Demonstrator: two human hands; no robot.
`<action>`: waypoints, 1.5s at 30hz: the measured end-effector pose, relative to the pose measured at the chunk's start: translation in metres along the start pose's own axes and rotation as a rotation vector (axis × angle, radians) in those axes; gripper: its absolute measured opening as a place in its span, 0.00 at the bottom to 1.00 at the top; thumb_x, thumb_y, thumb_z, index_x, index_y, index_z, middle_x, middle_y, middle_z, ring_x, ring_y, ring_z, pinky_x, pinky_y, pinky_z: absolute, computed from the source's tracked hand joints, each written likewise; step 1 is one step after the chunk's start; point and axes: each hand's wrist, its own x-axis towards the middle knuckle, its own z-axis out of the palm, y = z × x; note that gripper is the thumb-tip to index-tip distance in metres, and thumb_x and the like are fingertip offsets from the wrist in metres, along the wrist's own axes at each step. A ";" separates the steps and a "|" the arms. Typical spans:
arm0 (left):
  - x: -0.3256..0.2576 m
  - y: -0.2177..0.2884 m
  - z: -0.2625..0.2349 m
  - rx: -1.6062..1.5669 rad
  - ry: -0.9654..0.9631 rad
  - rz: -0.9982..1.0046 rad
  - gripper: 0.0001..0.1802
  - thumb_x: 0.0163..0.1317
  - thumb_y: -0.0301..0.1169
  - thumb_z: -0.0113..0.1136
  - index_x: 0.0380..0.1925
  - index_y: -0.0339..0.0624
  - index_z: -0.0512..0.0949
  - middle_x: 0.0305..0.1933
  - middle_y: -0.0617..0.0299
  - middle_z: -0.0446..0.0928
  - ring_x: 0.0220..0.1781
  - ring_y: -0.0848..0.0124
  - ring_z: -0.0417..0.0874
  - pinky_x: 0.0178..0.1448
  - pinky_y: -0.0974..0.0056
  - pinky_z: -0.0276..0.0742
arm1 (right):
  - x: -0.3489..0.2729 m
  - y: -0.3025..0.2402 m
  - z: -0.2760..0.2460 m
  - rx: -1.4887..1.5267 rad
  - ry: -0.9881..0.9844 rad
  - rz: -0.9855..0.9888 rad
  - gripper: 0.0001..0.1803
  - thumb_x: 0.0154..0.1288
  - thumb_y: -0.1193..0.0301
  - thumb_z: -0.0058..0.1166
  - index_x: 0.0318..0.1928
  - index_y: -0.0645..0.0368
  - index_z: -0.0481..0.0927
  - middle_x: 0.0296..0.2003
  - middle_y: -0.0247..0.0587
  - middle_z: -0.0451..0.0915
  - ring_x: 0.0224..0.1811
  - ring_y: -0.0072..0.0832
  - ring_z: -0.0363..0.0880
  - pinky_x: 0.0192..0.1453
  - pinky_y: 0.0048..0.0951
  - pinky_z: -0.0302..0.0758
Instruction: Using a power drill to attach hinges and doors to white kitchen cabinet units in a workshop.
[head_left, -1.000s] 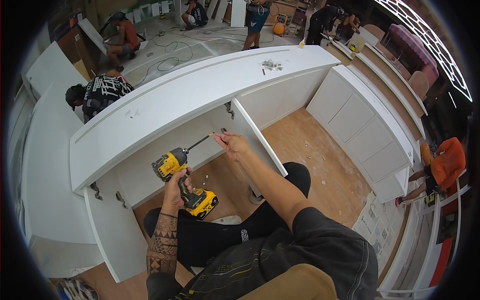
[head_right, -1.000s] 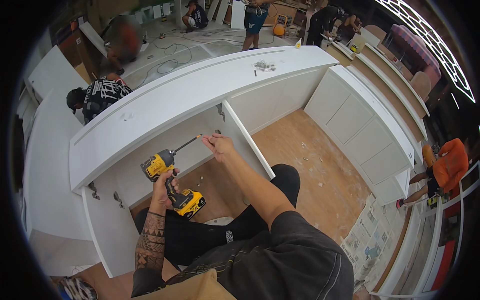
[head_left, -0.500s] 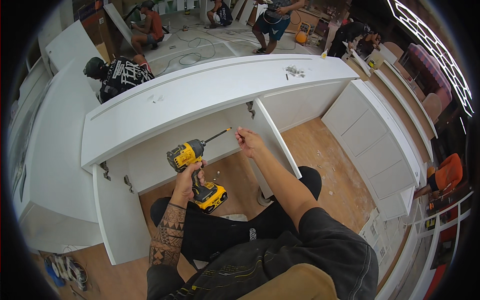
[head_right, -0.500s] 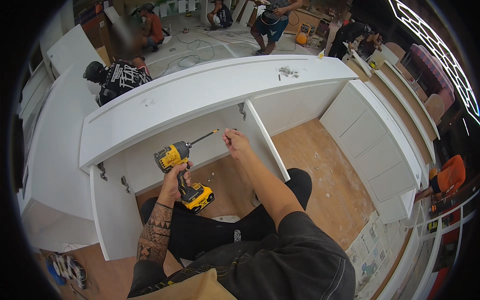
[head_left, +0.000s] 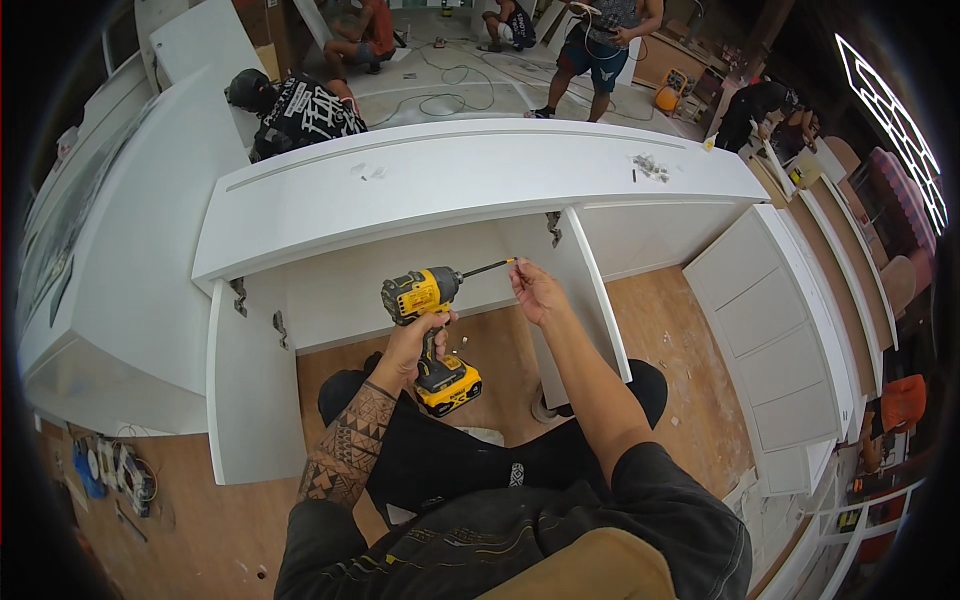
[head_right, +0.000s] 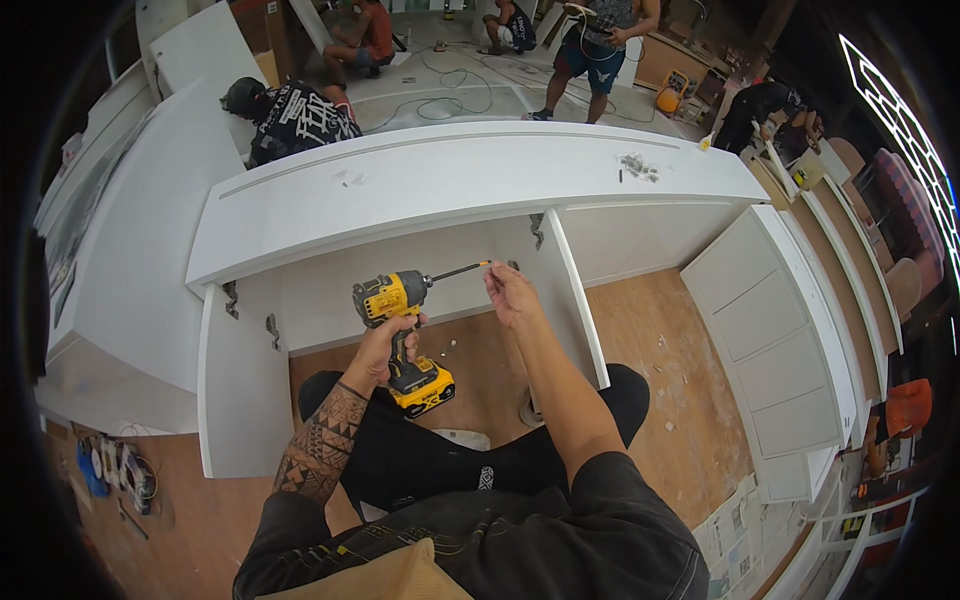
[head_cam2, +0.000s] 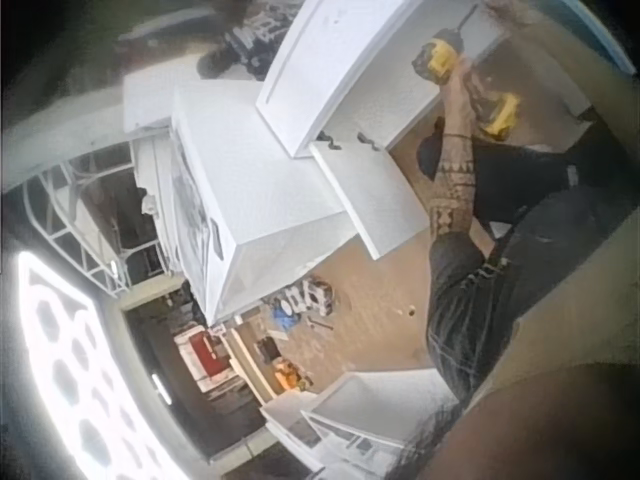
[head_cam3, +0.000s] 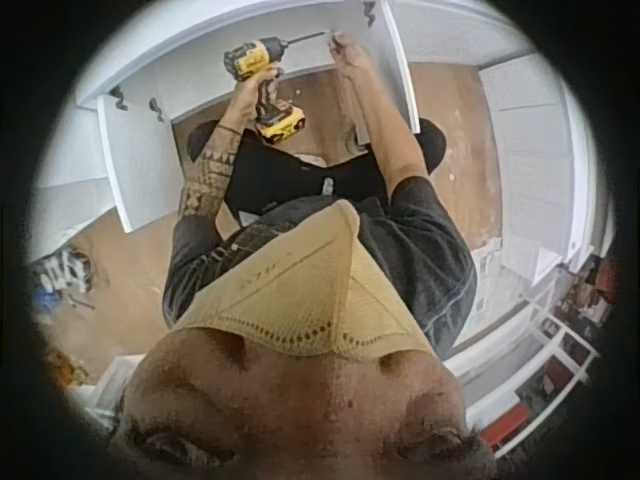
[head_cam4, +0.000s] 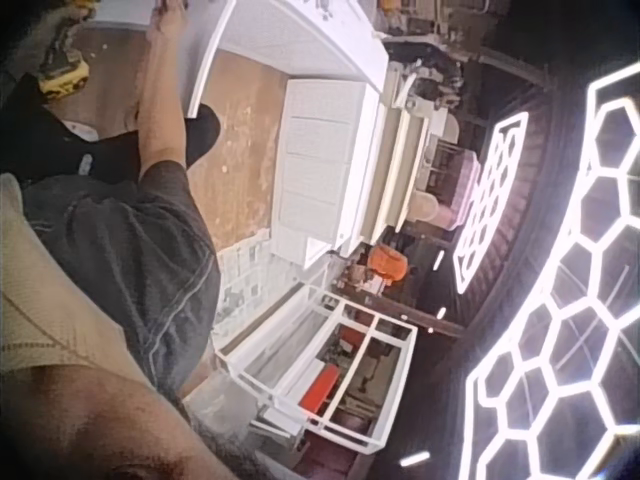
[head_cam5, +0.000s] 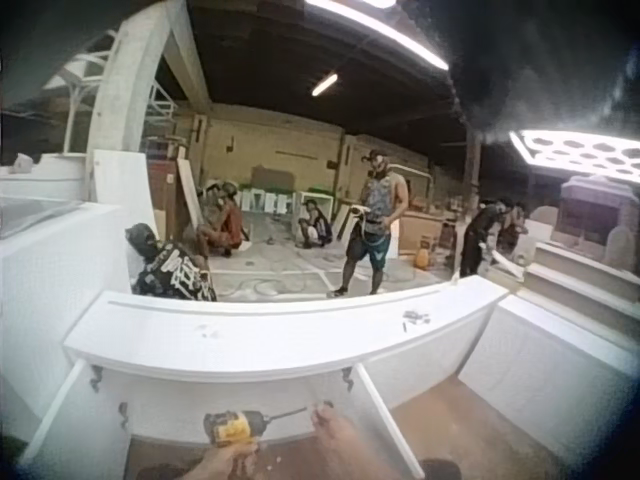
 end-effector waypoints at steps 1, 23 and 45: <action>0.001 0.000 0.000 0.003 -0.009 0.010 0.13 0.70 0.34 0.63 0.46 0.37 0.82 0.22 0.68 0.74 0.21 0.77 0.75 0.28 0.70 0.74 | 0.000 0.000 0.001 0.017 0.001 0.007 0.07 0.73 0.75 0.65 0.47 0.62 0.82 0.41 0.39 0.84 0.40 0.26 0.85 0.45 0.20 0.86; 0.004 0.001 -0.004 0.015 -0.023 -0.056 0.14 0.69 0.36 0.63 0.46 0.37 0.82 0.21 0.68 0.74 0.20 0.77 0.75 0.28 0.70 0.73 | 0.009 -0.005 0.010 0.279 0.007 0.080 0.07 0.74 0.76 0.62 0.46 0.67 0.82 0.40 0.44 0.82 0.40 0.32 0.84 0.44 0.24 0.88; 0.025 -0.014 -0.018 -0.312 -0.066 -0.259 0.17 0.70 0.45 0.58 0.47 0.44 0.80 0.21 0.74 0.72 0.22 0.78 0.74 0.32 0.68 0.75 | -0.006 -0.022 0.060 -0.284 0.352 -0.519 0.08 0.73 0.68 0.60 0.40 0.59 0.78 0.28 0.30 0.72 0.27 0.20 0.68 0.31 0.26 0.67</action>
